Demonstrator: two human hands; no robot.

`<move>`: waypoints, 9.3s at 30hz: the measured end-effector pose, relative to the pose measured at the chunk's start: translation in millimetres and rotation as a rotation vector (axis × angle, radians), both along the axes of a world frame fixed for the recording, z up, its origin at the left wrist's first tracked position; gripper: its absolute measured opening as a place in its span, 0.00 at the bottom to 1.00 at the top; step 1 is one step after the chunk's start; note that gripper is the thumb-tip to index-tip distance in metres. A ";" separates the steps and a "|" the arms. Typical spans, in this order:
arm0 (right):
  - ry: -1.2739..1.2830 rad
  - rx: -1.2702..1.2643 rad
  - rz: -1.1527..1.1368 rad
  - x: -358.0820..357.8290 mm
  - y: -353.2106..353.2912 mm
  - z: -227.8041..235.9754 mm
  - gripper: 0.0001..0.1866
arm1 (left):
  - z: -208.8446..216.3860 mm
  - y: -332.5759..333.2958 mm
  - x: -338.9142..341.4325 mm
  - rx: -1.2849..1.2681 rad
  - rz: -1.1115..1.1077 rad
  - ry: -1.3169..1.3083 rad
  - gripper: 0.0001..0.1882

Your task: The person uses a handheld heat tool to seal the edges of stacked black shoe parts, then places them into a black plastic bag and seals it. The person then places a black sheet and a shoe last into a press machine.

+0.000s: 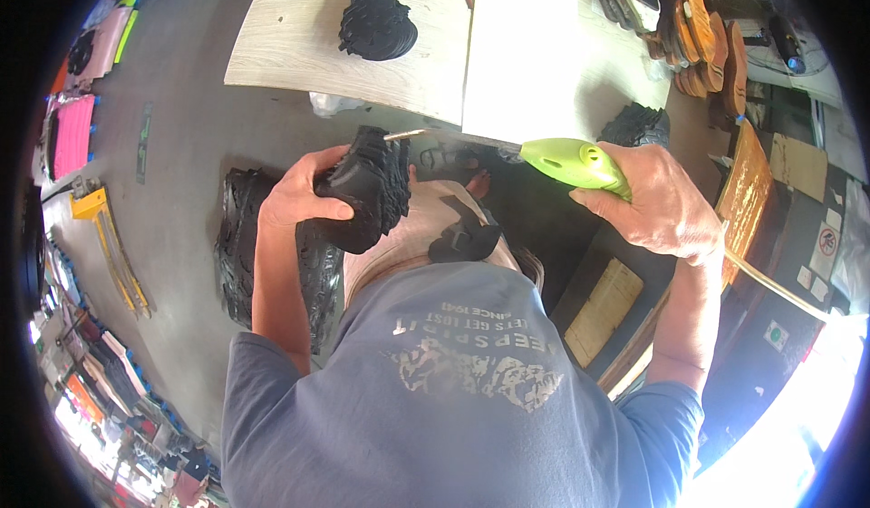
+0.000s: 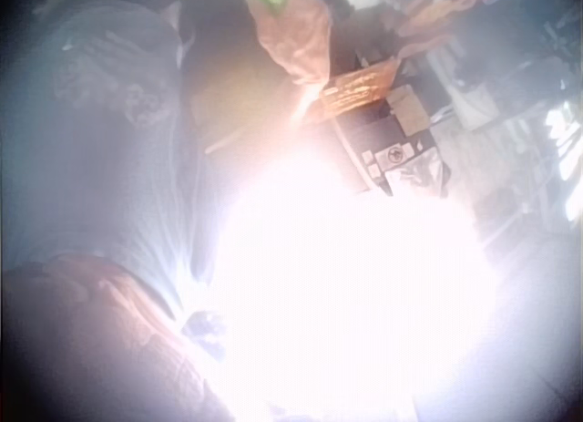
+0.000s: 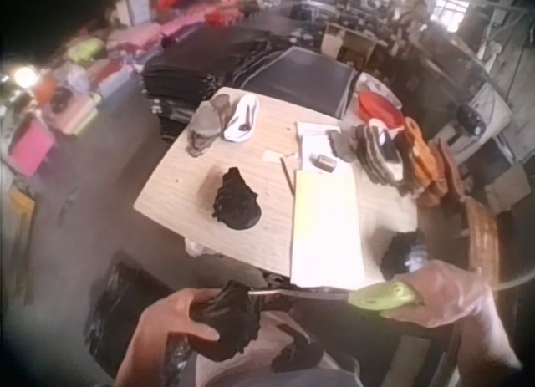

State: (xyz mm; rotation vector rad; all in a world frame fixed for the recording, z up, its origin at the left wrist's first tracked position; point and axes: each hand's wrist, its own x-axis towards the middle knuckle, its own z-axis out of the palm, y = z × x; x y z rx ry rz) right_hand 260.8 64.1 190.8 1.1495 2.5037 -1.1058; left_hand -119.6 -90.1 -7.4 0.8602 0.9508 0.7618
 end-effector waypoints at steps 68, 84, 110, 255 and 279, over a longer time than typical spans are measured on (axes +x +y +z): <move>0.229 0.395 -0.263 14.1 -80.1 -21.9 0.13 | 9.2 56.8 42.8 0.358 0.513 -1.448 0.36; 0.285 0.375 -0.082 -2.1 -91.0 -37.7 0.13 | 37.5 61.2 39.7 0.263 1.163 -1.036 0.33; 0.131 0.412 -0.105 -8.4 -61.4 -25.6 0.12 | 18.9 52.2 42.2 0.216 0.964 -0.679 0.16; 0.500 -0.187 -0.855 -244.8 114.7 -304.3 0.41 | -61.2 155.0 5.1 -0.071 0.710 0.411 0.31; 0.344 -0.318 -0.902 -259.5 82.7 -289.6 0.49 | -94.2 203.1 -96.8 -0.058 0.884 0.545 0.31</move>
